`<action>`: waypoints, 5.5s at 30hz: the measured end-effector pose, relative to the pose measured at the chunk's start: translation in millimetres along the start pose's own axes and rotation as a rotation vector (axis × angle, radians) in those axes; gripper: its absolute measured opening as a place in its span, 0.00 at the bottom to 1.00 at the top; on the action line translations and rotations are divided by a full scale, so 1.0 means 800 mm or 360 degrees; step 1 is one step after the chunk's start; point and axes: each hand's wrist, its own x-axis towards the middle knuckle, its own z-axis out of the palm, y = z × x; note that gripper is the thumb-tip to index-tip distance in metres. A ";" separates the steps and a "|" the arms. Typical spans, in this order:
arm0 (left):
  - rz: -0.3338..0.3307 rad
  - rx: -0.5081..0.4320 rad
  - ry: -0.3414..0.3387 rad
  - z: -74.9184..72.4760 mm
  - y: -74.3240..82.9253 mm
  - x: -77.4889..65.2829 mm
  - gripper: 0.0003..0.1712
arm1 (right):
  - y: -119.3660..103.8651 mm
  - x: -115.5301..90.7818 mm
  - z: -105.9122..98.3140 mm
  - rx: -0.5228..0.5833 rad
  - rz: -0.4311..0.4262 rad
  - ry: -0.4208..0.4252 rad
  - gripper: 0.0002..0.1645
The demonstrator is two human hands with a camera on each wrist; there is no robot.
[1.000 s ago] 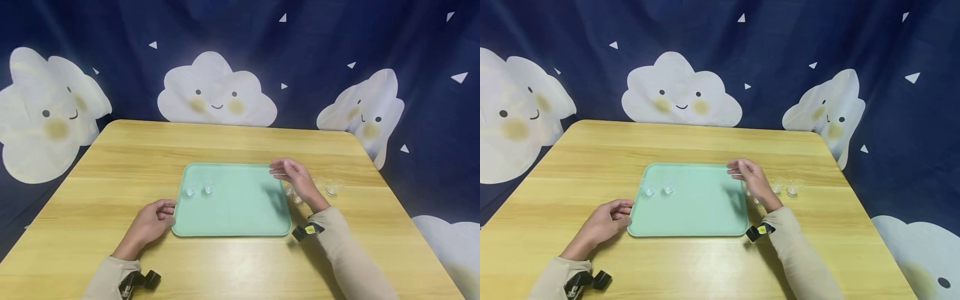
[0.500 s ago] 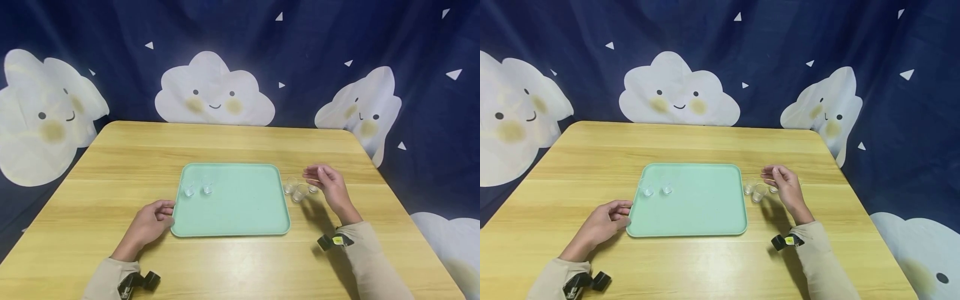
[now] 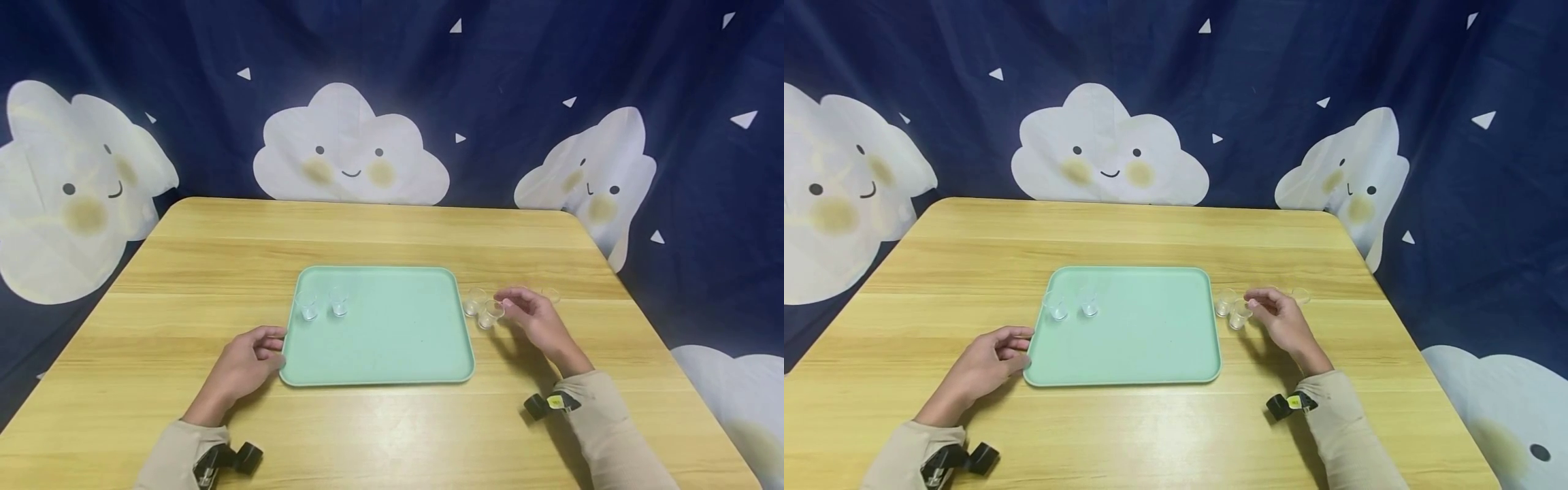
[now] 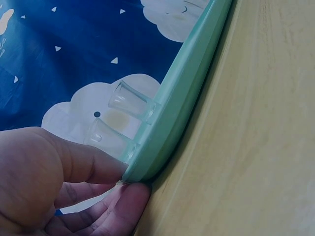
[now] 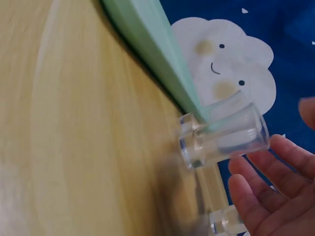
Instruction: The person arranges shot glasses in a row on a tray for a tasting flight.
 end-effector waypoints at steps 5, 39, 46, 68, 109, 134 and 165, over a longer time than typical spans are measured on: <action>0.0002 -0.0004 0.0004 -0.001 0.000 -0.001 0.26 | 0.008 0.002 0.001 -0.0157 0.0087 -0.0126 0.25; 0.0014 -0.0036 0.0018 0.001 0.002 -0.002 0.25 | 0.006 0.002 -0.002 -0.0274 0.0071 -0.0147 0.21; -0.0020 -0.0032 0.0016 0.004 -0.005 -0.010 0.25 | -0.001 -0.005 0.008 -0.0204 0.0061 -0.0193 0.23; 0.0017 -0.0022 0.0039 0.000 0.001 -0.003 0.25 | -0.022 0.014 0.030 -0.0083 -0.0060 -0.0236 0.20; 0.0022 -0.0065 0.0038 0.001 -0.001 -0.002 0.25 | -0.055 0.058 0.070 -0.0052 -0.0123 -0.0332 0.20; 0.0018 -0.0087 0.0034 -0.001 0.002 -0.005 0.25 | -0.064 0.092 0.126 -0.0007 -0.0130 -0.0358 0.20; 0.0050 -0.0026 0.0047 -0.002 0.002 0.000 0.25 | -0.067 0.112 0.179 0.0009 -0.0089 -0.0500 0.20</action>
